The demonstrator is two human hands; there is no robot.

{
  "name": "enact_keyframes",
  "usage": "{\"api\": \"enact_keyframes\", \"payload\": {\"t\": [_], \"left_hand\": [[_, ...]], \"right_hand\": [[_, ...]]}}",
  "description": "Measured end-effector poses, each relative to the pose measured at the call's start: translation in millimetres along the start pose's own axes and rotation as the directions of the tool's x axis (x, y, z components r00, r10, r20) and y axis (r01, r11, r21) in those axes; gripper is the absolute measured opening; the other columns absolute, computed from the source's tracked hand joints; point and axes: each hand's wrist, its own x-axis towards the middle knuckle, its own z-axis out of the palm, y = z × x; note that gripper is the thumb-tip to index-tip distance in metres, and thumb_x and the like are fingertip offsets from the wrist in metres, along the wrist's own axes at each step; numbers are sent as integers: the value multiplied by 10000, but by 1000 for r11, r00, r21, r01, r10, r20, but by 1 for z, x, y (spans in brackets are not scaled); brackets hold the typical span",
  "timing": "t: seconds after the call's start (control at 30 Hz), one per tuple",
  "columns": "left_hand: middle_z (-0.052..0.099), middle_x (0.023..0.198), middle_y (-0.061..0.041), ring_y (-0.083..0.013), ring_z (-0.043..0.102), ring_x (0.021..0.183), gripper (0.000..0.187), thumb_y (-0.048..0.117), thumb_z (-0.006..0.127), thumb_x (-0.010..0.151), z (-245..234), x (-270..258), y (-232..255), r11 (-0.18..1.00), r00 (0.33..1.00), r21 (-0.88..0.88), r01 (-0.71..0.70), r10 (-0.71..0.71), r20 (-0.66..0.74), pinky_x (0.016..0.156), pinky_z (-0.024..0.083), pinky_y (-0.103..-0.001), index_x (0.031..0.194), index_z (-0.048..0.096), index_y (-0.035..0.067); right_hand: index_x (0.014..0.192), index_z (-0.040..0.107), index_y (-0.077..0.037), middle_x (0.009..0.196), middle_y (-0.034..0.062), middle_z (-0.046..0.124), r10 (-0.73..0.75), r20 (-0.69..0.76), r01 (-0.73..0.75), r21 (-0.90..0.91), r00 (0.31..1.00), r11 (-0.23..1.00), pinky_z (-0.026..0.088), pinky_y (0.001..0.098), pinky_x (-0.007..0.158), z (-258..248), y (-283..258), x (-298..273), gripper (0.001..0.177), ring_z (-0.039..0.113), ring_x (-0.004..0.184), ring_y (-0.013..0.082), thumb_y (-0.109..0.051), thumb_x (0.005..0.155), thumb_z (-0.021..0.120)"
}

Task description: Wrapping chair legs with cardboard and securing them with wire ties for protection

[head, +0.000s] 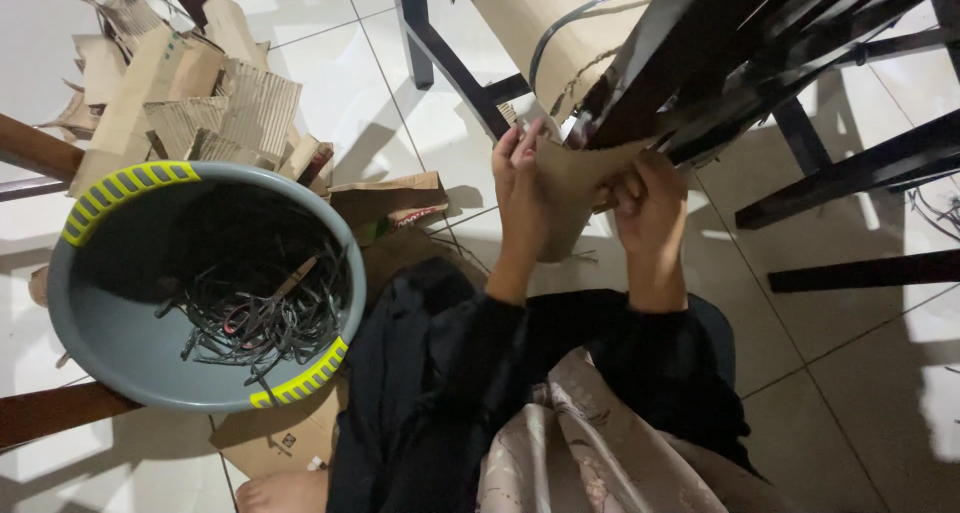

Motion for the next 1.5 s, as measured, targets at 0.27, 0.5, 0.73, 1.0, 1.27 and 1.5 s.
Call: {"api": "enact_keyframes", "payload": {"t": [0.27, 0.5, 0.73, 1.0, 1.27, 1.5], "left_hand": [[535, 1489, -261, -320, 599, 1298, 622, -82, 410, 927, -6, 25, -5, 950, 963, -261, 171, -105, 248, 1079, 457, -449, 1540, 403, 27], [594, 1446, -223, -260, 669, 1211, 531, -71, 398, 959, -4, 17, -1, 950, 965, -256, 181, -122, 231, 987, 524, -366, 1479, 456, 23], [613, 1429, -190, -261, 576, 1328, 458, -7, 420, 1043, 9, 7, 8, 998, 984, -42, 45, -37, 172, 1144, 381, -400, 1497, 468, 28], [543, 1494, -202, -358, 505, 1408, 465, 71, 477, 1096, 12, 2, 0, 996, 994, 92, -8, -2, 108, 1221, 297, -532, 1556, 418, 100], [451, 1565, -247, -418, 439, 1462, 540, 56, 493, 1098, 15, 7, 20, 994, 980, 24, -109, 104, 172, 1241, 260, -605, 1613, 337, 98], [584, 1421, -188, -331, 557, 1347, 418, 71, 516, 1102, -1, 12, -16, 996, 988, -18, -92, 94, 127, 1193, 382, -515, 1517, 473, 72]], "right_hand": [[849, 594, -73, 652, -23, 336, -126, -33, 121, -123, 992, 985, 497, 320, 620, -2, 1, 4, 187, 356, 529, 72, -27, 1010, 677], [962, 656, 78, 781, 165, 461, -232, -3, 218, -330, 973, 918, 615, 564, 701, -2, 0, 3, 66, 669, 740, 247, 14, 976, 648], [924, 675, 39, 657, 94, 489, -202, -96, 190, -126, 975, 974, 693, 525, 665, 10, -24, -12, 52, 453, 510, 91, -8, 946, 671], [858, 678, -7, 669, 90, 533, -253, -42, 236, -244, 967, 941, 658, 485, 543, -39, 15, 27, 84, 470, 448, 82, -15, 937, 707], [877, 665, 50, 600, 58, 403, -216, 55, 222, -190, 975, 956, 624, 486, 635, -40, 22, 30, 72, 383, 496, 76, 27, 940, 690], [987, 654, 54, 806, 125, 594, -362, 23, 350, -312, 932, 883, 644, 417, 688, 14, -20, -11, 86, 651, 683, 186, 7, 1042, 607]]}}
